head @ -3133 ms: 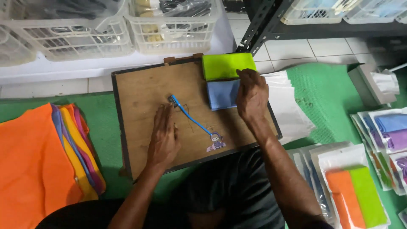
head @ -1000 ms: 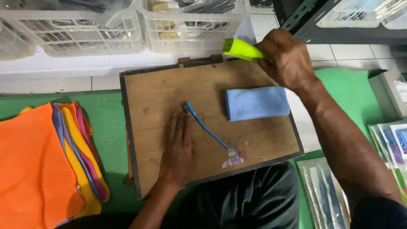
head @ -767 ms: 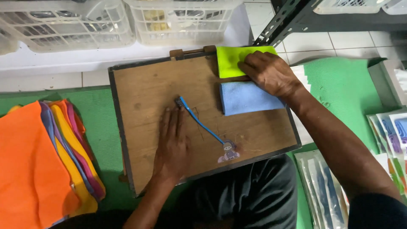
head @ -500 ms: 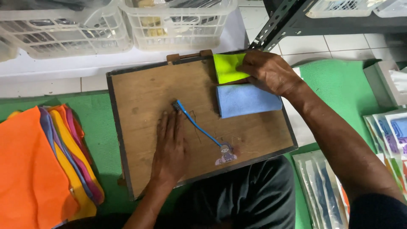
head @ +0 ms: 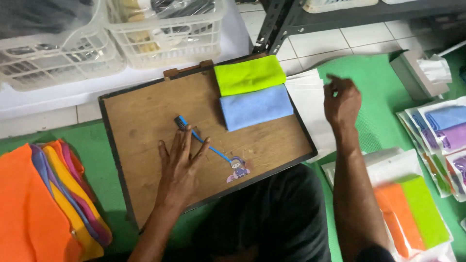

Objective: Folding microfiber cloths, brushing them for lint removal, and placing them into clear plastic packaging sleeves.

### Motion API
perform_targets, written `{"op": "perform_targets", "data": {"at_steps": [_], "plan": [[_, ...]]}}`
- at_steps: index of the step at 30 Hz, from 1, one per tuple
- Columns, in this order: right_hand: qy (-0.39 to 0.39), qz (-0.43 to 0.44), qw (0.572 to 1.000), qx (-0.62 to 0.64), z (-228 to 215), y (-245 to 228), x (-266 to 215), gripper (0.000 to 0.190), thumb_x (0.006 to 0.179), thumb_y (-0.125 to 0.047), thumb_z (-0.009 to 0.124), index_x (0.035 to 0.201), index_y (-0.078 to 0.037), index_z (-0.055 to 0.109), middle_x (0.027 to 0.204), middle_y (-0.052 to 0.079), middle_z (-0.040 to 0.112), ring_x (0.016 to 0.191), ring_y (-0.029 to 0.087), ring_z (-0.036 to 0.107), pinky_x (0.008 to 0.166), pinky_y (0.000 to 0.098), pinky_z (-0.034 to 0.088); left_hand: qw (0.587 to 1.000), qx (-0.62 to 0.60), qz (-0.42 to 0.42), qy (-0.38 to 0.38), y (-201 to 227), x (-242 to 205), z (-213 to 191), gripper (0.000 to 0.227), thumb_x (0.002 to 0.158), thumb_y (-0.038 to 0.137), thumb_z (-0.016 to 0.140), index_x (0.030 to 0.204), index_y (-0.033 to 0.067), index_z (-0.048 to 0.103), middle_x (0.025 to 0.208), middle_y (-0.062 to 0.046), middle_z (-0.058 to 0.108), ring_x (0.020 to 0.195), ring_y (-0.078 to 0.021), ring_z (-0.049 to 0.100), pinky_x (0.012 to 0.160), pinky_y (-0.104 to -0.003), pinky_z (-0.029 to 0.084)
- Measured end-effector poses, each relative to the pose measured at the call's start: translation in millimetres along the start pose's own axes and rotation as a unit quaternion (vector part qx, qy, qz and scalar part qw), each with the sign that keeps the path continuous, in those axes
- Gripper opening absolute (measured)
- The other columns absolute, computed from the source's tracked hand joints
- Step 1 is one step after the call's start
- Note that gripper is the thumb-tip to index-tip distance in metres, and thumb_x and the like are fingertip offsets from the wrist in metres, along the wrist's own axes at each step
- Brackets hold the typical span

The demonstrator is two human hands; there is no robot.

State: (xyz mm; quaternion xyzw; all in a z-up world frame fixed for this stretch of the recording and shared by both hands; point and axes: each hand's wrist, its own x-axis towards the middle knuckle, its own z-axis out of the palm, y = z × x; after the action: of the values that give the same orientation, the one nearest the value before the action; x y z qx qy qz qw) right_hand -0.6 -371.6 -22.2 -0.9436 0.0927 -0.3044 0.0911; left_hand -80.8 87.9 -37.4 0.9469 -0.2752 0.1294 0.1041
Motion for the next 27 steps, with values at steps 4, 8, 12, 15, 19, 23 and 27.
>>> {"op": "perform_targets", "data": {"at_steps": [4,8,12,15,19,23,27], "plan": [[-0.199,0.205,0.954,-0.095,77.6,76.6,-101.1,0.066,0.082,-0.046,0.084,0.138,-0.015,0.069,0.112,0.025,0.064,0.106,0.049,0.068,0.085,0.0565,0.059,0.999,0.029,0.038,-0.010,-3.7,3.8,-1.9,0.086,0.073,0.000,0.064,0.152,0.0262,0.047,0.169,-0.024,0.024,0.149,-0.0457,0.036,0.110,-0.075,0.030],[-0.303,0.259,0.914,-0.075,78.5,52.5,-149.9,0.090,0.089,-0.058,0.069,0.162,-0.015,0.038,0.155,0.042,0.031,0.146,0.058,0.027,0.113,0.0658,0.034,0.998,-0.028,0.029,-0.048,-14.6,22.4,-3.7,0.084,0.072,0.005,0.067,0.152,0.0234,0.050,0.165,-0.022,0.033,0.149,-0.0440,0.035,0.108,-0.078,0.029],[-0.242,0.188,0.948,-0.085,80.5,56.1,-163.5,0.079,0.083,-0.059,0.073,0.147,-0.015,0.060,0.148,0.038,0.043,0.141,0.056,0.037,0.109,0.0578,0.041,0.995,-0.079,0.010,-0.059,-17.4,46.5,-11.5,0.083,0.077,-0.002,0.062,0.157,0.0175,0.047,0.162,-0.026,0.037,0.149,-0.0446,0.035,0.106,-0.079,0.029],[-0.225,0.191,0.950,-0.106,97.6,63.8,-171.7,0.072,0.085,-0.065,0.068,0.144,-0.024,0.065,0.153,0.037,0.042,0.143,0.055,0.035,0.111,0.0536,0.038,0.996,-0.083,-0.010,-0.021,-5.2,45.3,-18.0,0.094,0.075,-0.009,0.062,0.163,0.0068,0.032,0.167,-0.029,0.025,0.147,-0.0456,0.036,0.107,-0.074,0.033],[-0.112,0.171,0.975,-0.090,75.9,46.1,-172.0,0.069,0.093,-0.051,0.064,0.148,-0.011,0.057,0.149,0.041,0.042,0.138,0.062,0.036,0.106,0.0620,0.034,0.988,-0.143,-0.027,0.054,65.5,31.0,-36.3,0.067,0.082,-0.011,0.057,0.148,-0.0079,0.049,0.164,-0.030,0.034,0.137,-0.0504,0.050,0.104,-0.049,0.050],[-0.047,0.380,0.920,0.081,83.2,47.1,-162.2,0.086,0.092,-0.019,0.063,0.163,-0.008,0.015,0.160,0.043,0.006,0.147,0.064,0.005,0.117,0.0690,0.010,0.970,-0.234,0.043,0.057,172.8,63.1,-49.7,0.049,0.078,-0.013,0.063,0.125,-0.0037,0.067,0.133,-0.017,0.064,0.119,-0.0348,0.064,0.101,-0.040,0.053],[0.035,0.636,0.732,0.241,175.6,107.1,-195.8,0.123,0.083,-0.017,0.084,0.167,-0.029,-0.005,0.164,0.040,0.008,0.154,0.050,0.018,0.124,0.0530,0.026,0.955,-0.246,0.163,-0.040,268.6,131.0,-11.1,0.034,0.089,-0.002,0.063,0.121,0.0051,0.073,0.103,-0.015,0.074,0.089,-0.0283,0.074,0.072,-0.037,0.063]]}}
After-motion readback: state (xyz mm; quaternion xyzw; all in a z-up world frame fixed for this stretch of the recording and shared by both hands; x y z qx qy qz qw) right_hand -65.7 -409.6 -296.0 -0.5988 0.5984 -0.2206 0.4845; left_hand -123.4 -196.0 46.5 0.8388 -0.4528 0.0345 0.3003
